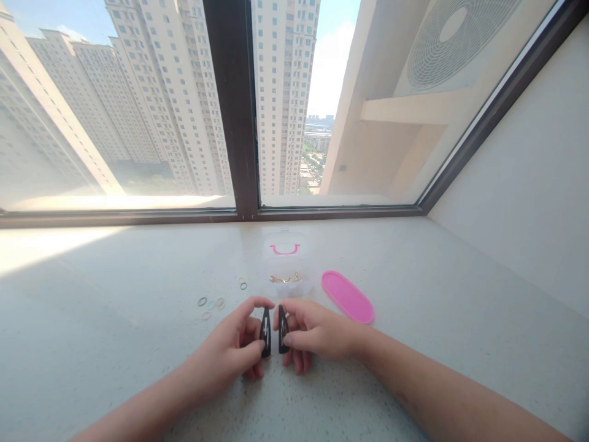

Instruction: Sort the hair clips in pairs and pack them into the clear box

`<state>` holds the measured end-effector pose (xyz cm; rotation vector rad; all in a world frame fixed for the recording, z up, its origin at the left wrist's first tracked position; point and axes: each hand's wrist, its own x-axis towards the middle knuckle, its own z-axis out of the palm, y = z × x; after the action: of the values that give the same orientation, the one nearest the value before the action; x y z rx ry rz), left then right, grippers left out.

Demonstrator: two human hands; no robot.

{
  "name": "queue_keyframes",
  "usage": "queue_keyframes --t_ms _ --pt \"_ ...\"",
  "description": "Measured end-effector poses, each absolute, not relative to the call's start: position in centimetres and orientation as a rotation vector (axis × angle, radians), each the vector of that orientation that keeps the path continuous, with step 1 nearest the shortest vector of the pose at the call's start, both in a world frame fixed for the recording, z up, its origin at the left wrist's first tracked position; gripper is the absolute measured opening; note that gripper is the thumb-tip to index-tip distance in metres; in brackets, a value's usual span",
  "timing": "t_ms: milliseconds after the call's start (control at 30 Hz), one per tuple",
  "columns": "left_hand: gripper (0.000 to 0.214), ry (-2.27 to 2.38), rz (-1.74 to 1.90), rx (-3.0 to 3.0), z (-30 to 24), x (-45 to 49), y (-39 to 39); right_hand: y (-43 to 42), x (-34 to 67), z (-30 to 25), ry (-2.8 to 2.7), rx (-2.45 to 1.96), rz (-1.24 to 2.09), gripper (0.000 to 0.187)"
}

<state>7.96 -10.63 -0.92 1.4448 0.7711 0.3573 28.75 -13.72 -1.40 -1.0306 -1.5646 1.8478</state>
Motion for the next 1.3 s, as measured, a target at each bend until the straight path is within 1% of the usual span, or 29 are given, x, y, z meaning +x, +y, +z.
queue_keyframes --t_ms 300,600,1300 --pt "0.049 0.778 0.363 1.441 -0.88 8.12 -10.54 -13.83 28.83 -1.43 -1.615 -1.004 1.846 0.028" --pt "0.043 0.788 0.364 1.435 -0.94 8.02 -10.51 -13.87 28.85 -1.35 -1.601 -1.025 1.843 0.023" --pt "0.039 0.747 0.395 1.394 -1.35 8.03 -10.36 -13.59 29.04 -2.17 -1.574 -1.007 1.870 0.029"
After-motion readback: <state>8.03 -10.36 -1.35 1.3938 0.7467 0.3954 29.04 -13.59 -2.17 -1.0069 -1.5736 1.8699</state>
